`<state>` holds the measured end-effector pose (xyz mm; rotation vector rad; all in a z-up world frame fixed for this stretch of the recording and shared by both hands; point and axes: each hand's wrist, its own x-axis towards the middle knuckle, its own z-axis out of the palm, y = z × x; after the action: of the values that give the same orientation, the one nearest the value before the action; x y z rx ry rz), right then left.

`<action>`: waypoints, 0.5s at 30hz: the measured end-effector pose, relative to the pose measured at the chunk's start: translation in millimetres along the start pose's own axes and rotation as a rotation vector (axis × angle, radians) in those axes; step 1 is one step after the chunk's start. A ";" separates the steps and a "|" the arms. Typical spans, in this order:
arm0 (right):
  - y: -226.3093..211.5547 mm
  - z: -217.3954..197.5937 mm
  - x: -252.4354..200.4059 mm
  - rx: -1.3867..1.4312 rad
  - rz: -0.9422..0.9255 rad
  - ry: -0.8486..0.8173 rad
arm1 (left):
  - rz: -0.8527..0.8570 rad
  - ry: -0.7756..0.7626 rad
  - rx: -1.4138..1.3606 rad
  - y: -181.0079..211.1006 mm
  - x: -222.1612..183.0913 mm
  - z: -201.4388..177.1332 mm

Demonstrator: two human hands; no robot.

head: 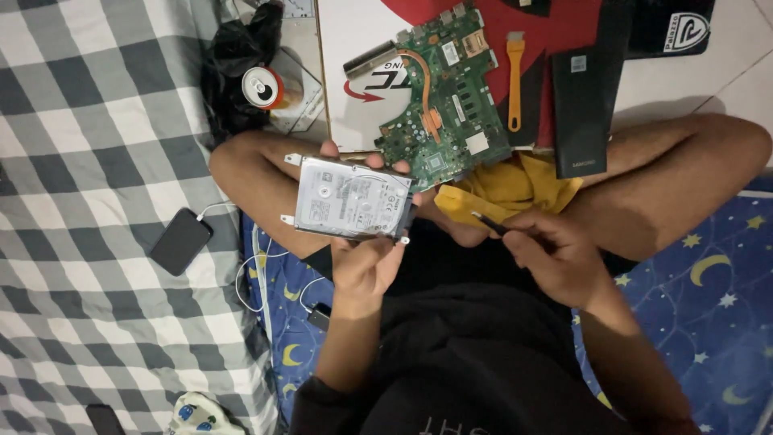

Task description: Unscrewing a hard drive bracket from a motherboard and prying it loose during a laptop disassembly.

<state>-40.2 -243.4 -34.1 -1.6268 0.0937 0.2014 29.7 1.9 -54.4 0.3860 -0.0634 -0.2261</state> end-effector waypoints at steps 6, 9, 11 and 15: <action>-5.3 16.0 4.9 0.061 0.033 0.005 | -0.026 0.023 0.090 -5.5 0.7 1.6; 5.4 21.2 11.7 0.029 0.038 0.077 | -0.087 0.066 0.074 -17.8 -1.4 7.9; 23.7 21.2 13.9 0.005 0.043 0.121 | -0.115 0.081 0.053 -33.7 -9.7 5.6; 34.9 23.5 24.4 -0.018 0.136 0.202 | -0.300 0.148 0.331 -87.6 -52.1 -62.6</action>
<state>-24.4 -220.8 -74.1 -1.6569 0.3581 0.1415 -32.5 -42.2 -146.5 0.7422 0.1050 -0.4856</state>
